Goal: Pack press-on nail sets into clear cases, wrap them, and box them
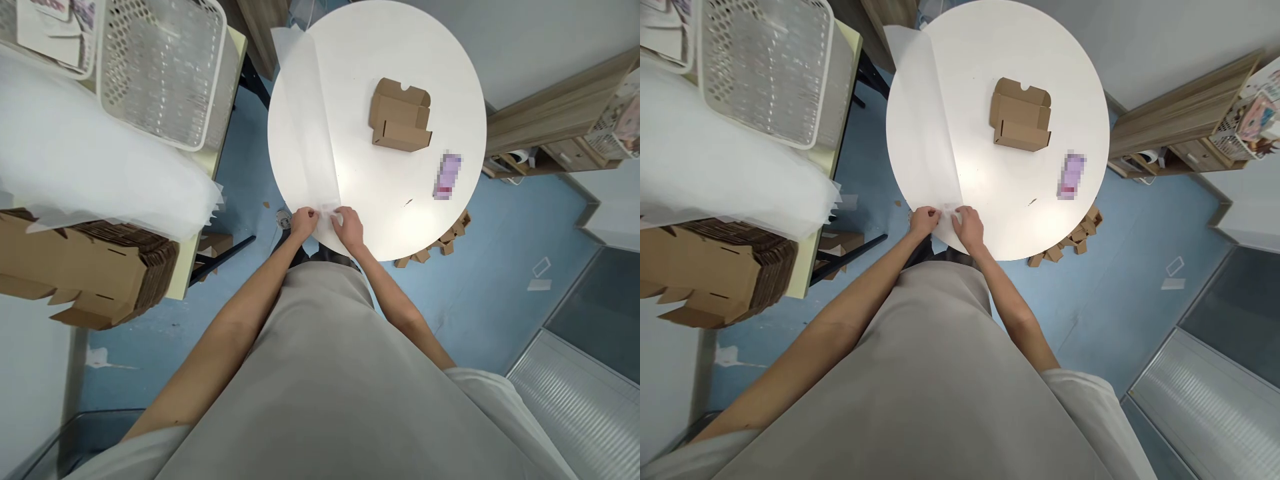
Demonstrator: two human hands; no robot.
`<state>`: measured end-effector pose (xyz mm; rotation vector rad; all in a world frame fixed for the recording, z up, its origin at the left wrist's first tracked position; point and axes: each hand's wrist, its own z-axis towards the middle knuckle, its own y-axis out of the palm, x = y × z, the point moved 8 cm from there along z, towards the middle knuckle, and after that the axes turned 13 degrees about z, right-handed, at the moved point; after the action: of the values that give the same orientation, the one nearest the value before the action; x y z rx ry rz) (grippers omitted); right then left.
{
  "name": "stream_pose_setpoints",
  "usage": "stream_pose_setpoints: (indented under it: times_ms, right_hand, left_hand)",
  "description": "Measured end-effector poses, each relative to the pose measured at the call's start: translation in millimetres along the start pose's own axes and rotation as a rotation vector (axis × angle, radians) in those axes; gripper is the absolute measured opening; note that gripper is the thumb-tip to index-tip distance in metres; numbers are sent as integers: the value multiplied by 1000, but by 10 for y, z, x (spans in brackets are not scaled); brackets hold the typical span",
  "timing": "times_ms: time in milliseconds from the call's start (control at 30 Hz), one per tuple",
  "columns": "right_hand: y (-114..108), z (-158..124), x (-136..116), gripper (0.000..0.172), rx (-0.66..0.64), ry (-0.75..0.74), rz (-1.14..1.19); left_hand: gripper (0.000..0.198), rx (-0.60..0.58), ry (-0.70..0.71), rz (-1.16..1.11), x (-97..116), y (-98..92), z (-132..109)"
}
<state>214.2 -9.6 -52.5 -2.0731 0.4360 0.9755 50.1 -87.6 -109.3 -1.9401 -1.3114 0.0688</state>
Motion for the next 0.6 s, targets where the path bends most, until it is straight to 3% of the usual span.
stream_pose_setpoints:
  times_ms: [100, 233, 367, 467, 600]
  right_hand:
    - [-111, 147, 256, 42, 105, 179, 91]
    - [-41, 329, 444, 44, 138, 337, 189]
    - [37, 406, 477, 33, 136, 389, 306]
    - [36, 358, 516, 36, 153, 445, 520]
    - [19, 226, 529, 43, 140, 479, 748]
  left_hand:
    - [20, 12, -15, -41, -11, -3, 11]
    - [20, 2, -31, -51, -3, 4, 12]
    - [24, -40, -21, -43, 8, 19, -4]
    - [21, -3, -40, -82, -23, -38, -25]
    - [40, 34, -104, -238, -94, -100, -36]
